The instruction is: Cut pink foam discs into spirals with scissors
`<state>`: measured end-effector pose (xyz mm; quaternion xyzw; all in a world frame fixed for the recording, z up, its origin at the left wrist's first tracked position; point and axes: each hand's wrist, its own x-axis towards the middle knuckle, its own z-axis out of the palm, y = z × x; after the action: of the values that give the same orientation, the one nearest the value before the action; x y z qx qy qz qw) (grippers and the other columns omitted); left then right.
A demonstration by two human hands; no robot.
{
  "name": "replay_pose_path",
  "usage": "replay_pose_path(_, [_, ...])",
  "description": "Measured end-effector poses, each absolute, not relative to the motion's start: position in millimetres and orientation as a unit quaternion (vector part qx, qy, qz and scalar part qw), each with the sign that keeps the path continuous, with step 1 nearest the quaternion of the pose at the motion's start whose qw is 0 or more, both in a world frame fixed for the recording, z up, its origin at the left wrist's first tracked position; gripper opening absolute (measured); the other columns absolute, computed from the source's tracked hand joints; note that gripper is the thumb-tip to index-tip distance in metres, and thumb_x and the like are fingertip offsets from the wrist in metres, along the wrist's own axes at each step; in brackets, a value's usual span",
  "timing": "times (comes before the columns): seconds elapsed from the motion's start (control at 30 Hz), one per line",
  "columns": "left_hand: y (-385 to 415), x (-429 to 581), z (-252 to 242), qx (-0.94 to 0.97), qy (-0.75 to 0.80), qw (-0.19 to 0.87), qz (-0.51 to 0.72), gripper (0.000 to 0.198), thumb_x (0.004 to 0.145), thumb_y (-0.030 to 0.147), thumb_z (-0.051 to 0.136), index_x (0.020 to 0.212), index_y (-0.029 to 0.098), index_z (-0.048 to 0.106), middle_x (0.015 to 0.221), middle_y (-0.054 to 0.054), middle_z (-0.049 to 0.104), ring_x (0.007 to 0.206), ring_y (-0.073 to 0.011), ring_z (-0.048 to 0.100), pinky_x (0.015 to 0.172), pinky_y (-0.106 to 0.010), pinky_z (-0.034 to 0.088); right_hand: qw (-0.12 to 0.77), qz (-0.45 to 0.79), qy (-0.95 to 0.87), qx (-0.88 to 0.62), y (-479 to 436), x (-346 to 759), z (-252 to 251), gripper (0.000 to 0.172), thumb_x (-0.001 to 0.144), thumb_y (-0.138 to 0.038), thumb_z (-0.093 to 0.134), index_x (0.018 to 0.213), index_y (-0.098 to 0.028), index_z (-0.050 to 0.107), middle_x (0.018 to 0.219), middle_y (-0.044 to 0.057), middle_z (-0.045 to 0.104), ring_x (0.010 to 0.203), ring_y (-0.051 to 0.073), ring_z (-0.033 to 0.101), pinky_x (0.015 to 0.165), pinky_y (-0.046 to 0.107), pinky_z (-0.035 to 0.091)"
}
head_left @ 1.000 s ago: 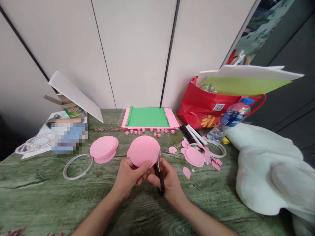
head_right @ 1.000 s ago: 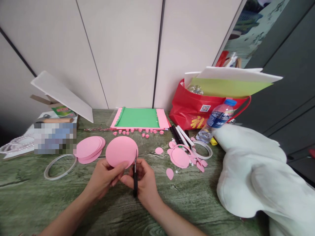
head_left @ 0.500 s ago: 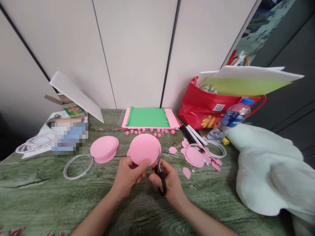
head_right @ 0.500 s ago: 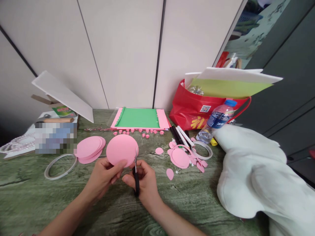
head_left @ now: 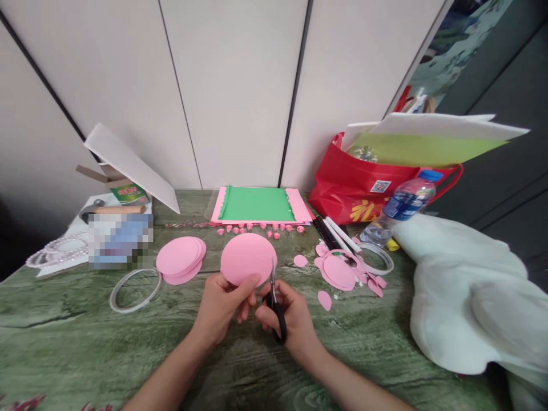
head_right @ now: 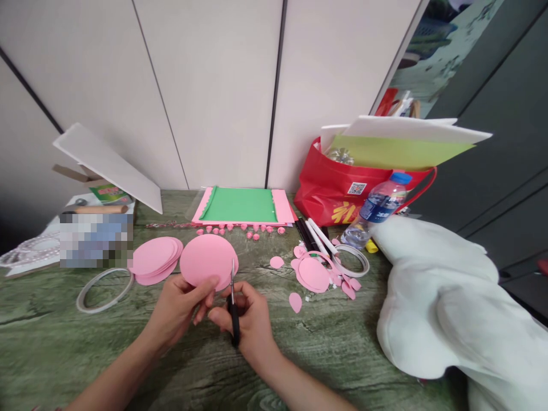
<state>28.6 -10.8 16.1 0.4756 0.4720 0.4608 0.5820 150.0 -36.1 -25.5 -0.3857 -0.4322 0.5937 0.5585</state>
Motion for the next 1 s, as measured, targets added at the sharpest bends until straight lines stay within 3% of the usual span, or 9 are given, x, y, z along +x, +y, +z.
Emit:
replay_pose_path(0.27, [-11.2,28.3,17.1,0.499,0.483,0.572,0.437,0.034,0.066,0.033,0.067,0.043,0.012,0.053,0.035,0.004,0.047,0.027,-0.0027,0.034,0.028,-0.015,0.022,0.574,0.586,-0.438,-0.367,-31.8,155.2,-21.0,0.045,0.056,-0.029,0.080,0.086,-0.017,0.049,0.061,-0.004,0.054,0.056,0.011,0.046,0.054,0.022,0.034])
replay_pose_path(0.67, [-10.2,28.5,18.5,0.492,0.483,0.563,0.456,0.029,0.065,0.032,0.068,0.049,0.012,0.055,0.038,0.004,0.048,0.030,-0.0029,0.034,0.030,-0.016,0.021,0.569,0.589,-0.428,-0.382,-31.7,156.0,-18.5,0.041,0.054,-0.029,0.080,0.079,-0.018,0.049,0.052,-0.009,0.046,0.045,0.006,0.034,0.044,0.018,0.025])
replay_pose_path(1.0, [-9.8,27.3,17.3,0.501,0.477,0.550,0.468,0.030,0.067,0.032,0.067,0.050,0.013,0.052,0.038,0.006,0.046,0.031,-0.0020,0.032,0.032,-0.015,0.020,0.569,0.589,-0.422,-0.388,-31.5,153.8,-25.6,0.036,0.057,-0.031,0.075,0.076,-0.019,0.047,0.047,-0.010,0.047,0.041,0.006,0.034,0.041,0.017,0.027])
